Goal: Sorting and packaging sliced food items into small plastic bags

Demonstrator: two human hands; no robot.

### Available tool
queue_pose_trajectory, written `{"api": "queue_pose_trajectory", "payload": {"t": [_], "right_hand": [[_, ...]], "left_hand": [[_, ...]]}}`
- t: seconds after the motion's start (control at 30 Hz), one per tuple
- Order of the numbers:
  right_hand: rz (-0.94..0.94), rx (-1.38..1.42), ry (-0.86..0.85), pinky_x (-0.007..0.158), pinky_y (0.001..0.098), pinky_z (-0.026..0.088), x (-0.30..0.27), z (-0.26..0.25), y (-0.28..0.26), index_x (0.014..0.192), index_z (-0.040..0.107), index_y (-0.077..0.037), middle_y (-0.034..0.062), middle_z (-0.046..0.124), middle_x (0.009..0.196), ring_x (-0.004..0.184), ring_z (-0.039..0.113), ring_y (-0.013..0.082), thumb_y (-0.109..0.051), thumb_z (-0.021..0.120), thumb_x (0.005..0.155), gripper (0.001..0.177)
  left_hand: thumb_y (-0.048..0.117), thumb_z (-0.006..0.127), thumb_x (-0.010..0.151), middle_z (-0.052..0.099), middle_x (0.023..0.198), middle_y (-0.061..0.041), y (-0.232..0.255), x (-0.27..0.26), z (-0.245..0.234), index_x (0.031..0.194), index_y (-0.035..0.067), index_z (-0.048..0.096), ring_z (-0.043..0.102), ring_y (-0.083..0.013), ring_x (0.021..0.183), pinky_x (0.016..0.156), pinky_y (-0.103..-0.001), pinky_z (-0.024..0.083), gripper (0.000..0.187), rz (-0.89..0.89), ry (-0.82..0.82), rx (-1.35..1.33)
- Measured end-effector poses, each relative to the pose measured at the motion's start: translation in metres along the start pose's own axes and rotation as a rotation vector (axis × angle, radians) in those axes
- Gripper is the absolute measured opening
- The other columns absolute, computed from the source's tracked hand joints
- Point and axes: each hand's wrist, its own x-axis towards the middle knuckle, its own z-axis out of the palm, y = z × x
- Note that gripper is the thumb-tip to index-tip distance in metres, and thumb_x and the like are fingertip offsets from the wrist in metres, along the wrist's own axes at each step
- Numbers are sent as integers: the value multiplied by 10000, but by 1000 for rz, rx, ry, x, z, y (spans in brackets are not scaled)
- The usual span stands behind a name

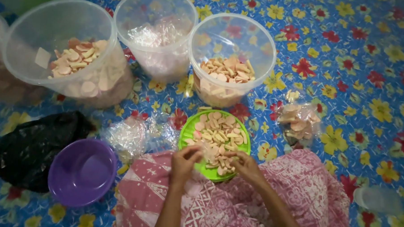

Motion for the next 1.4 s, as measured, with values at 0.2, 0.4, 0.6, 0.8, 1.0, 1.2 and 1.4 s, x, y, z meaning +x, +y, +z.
{"api": "queue_pose_trajectory", "payload": {"t": [0.2,0.4,0.6,0.8,1.0,1.2,1.4], "right_hand": [[-305,-498,25,762,334,533,69,-5,60,1035,711,-238,23,636,986,895,656,241,-146,643,809,254],[-541,-821,-37,678,398,538,81,29,52,899,686,-97,136,588,913,824,620,368,-132,694,737,166],[-453,-946,1,713,437,531,79,30,61,1056,593,-214,59,549,941,915,592,340,-193,681,736,332],[-525,-896,43,685,397,534,81,27,67,916,592,-186,50,560,825,809,616,312,-127,688,680,261],[-412,-526,111,690,351,536,75,18,72,855,644,-143,60,627,761,773,650,269,-53,687,680,201],[-55,175,171,667,343,563,48,13,62,955,613,-20,142,604,871,775,670,260,-82,727,765,230],[11,229,152,657,313,563,8,25,23,966,618,-9,114,561,875,740,650,219,-91,737,753,257]], "left_hand": [[-11,739,708,695,865,-178,33,0,-16,977,12,701,668,-214,687,613,-309,573,272,-82,291,-121],[11,761,689,690,841,-150,20,12,-19,956,24,716,666,-191,675,583,-289,585,271,-90,263,-89],[39,794,667,705,800,-110,-5,25,-16,937,77,738,670,-153,677,582,-262,583,279,-35,143,-20],[4,811,629,702,774,-96,-11,24,-10,903,69,751,670,-139,673,560,-235,575,288,17,65,-26],[48,827,613,706,774,-58,-22,23,-9,879,130,768,685,-144,711,600,-234,573,285,119,-11,137],[22,829,613,696,746,-92,-30,21,-6,851,88,767,673,-155,671,588,-237,562,255,219,-183,67],[-30,797,624,659,746,-128,-22,6,3,851,52,760,655,-172,685,584,-251,568,244,220,-275,11]]}}
